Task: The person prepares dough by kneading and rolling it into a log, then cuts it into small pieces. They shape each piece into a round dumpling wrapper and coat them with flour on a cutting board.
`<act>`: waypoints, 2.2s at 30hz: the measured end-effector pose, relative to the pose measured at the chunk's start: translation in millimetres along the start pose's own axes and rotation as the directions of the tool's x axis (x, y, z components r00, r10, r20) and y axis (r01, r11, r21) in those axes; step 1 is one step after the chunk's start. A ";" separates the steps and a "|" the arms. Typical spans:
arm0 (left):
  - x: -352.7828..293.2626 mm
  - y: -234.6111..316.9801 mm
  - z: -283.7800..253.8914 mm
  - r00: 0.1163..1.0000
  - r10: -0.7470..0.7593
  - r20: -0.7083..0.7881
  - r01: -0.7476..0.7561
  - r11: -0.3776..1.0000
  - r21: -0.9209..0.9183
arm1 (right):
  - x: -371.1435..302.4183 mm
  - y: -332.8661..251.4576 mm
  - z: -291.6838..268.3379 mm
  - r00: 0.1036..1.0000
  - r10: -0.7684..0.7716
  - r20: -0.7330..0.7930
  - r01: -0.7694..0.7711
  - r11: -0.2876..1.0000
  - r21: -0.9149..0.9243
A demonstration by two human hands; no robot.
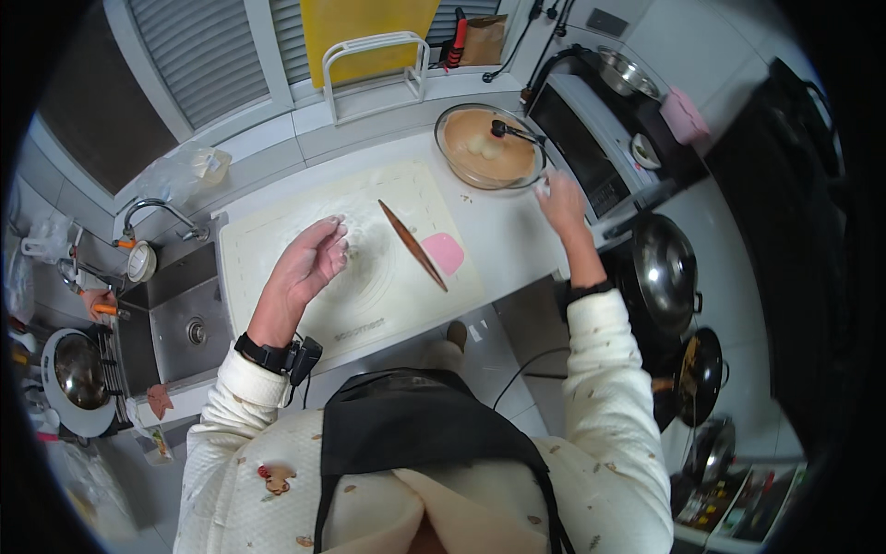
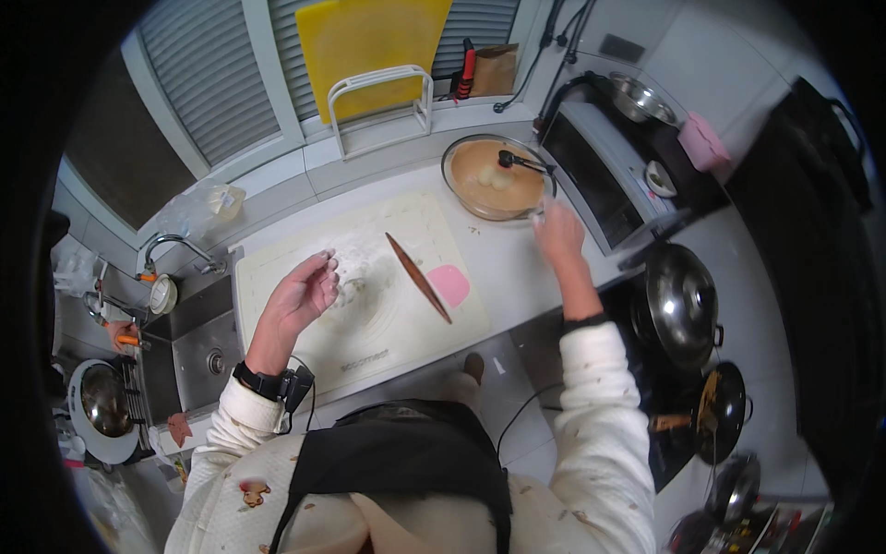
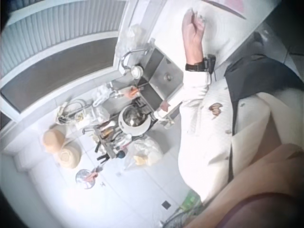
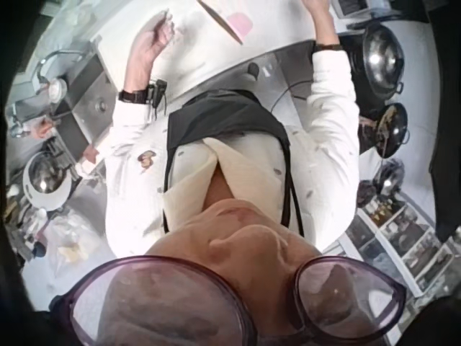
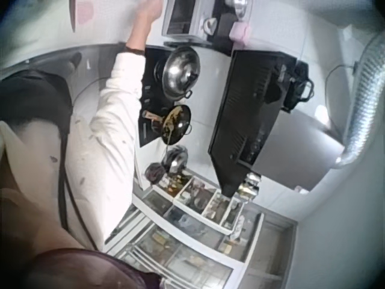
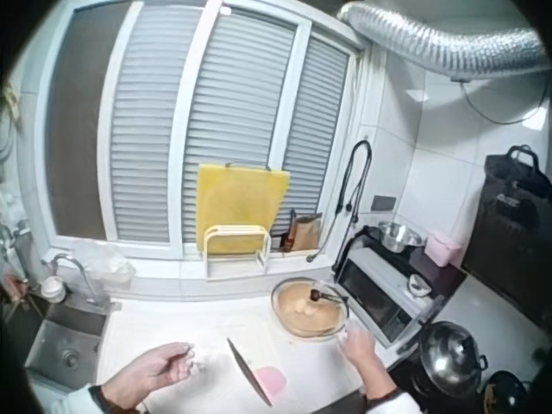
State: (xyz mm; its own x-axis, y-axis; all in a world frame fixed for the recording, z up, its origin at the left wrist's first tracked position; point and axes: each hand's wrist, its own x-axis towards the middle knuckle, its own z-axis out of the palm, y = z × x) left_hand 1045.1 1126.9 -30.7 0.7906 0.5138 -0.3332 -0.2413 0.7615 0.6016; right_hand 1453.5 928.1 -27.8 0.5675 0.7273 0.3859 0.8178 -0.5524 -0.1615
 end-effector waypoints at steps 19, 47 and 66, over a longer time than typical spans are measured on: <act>287.5 -74.3 91.1 0.962 0.083 -0.261 0.197 0.453 0.870 | 224.8 123.6 150.0 0.889 -0.255 0.380 0.039 0.869 0.493; 542.2 -149.4 121.3 0.999 -0.027 0.025 -0.012 0.388 0.922 | 214.2 188.2 82.2 0.916 -0.119 0.382 -0.294 0.447 0.845; 191.1 -71.0 21.6 0.884 0.115 -0.453 -0.256 0.930 -0.263 | 199.0 113.2 145.1 0.902 -0.212 0.375 0.071 0.931 0.357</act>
State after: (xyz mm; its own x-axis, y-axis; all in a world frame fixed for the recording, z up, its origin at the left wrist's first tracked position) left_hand 1225.5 1162.5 -121.3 0.4165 0.7207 -0.5541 -0.5748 0.6810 0.4537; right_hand 1672.9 1069.4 -101.1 0.3743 0.9264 0.0419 0.8359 -0.3175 -0.4477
